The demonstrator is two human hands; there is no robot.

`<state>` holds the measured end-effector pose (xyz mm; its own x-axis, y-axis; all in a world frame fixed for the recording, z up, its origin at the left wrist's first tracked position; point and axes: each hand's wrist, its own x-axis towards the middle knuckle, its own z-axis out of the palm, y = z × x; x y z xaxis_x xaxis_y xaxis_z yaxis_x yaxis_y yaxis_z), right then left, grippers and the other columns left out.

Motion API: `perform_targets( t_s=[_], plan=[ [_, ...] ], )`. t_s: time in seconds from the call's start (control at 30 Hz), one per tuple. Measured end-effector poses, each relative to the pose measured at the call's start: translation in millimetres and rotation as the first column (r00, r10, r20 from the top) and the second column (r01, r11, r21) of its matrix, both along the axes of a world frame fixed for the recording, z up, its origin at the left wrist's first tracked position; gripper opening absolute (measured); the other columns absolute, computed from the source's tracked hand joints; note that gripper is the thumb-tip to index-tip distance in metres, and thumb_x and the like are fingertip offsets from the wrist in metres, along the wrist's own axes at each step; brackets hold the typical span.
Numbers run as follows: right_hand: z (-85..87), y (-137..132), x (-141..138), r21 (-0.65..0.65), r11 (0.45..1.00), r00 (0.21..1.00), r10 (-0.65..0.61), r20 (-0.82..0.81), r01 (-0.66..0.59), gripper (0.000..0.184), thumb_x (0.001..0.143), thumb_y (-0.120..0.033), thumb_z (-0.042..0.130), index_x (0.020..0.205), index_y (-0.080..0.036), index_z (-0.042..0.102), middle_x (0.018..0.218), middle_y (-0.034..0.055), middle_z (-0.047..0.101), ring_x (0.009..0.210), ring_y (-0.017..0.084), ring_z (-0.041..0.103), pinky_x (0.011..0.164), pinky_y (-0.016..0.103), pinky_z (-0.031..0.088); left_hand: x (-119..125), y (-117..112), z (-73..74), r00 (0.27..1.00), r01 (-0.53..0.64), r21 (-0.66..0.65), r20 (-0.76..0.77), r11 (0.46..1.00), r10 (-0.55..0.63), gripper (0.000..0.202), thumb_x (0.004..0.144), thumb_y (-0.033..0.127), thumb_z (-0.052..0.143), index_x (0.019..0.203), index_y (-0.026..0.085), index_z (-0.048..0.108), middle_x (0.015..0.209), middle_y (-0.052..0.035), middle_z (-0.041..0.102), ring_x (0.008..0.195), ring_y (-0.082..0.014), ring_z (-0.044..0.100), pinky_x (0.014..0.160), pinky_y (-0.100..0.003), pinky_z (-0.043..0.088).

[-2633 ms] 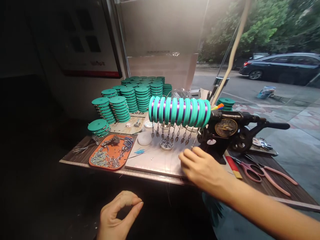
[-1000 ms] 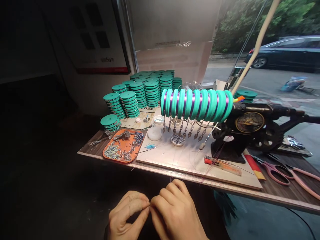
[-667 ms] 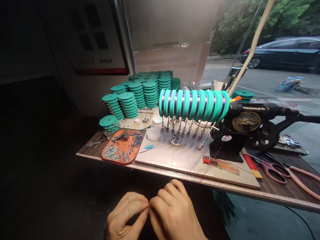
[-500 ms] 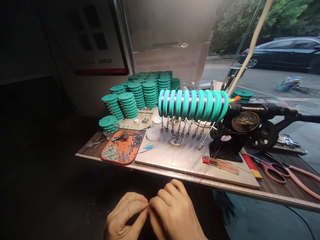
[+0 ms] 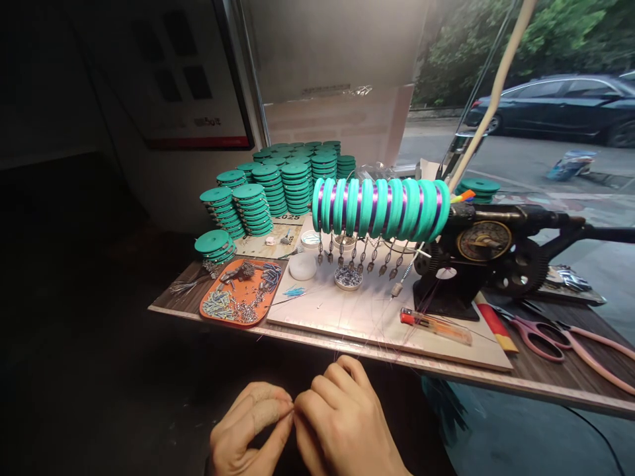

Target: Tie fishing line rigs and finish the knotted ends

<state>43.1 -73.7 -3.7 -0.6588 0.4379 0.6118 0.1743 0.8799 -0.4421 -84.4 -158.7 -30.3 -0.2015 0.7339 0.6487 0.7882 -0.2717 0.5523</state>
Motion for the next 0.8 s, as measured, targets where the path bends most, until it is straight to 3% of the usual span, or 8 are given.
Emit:
perform_targets(
  t_s=[0.8],
  plan=[
    [1.6, -0.7, -3.7, 0.04, 0.999, 0.999, -0.031, 0.014, 0.03, 0.021, 0.078, -0.013, 0.043, 0.06, -0.02, 0.053, 0.05, -0.0027, 0.048, 0.052, 0.013, 0.04, 0.063, 0.027, 0.035, -1.1, -0.5, -1.9, 0.999, 0.004, 0.015, -0.048, 1.0, -0.003, 0.021, 0.069, -0.001, 0.057, 0.076, 0.019, 0.059, 0.067, -0.0017, 0.064, 0.06, -0.0141, 0.058, 0.053, -0.025, 0.049]
  ],
)
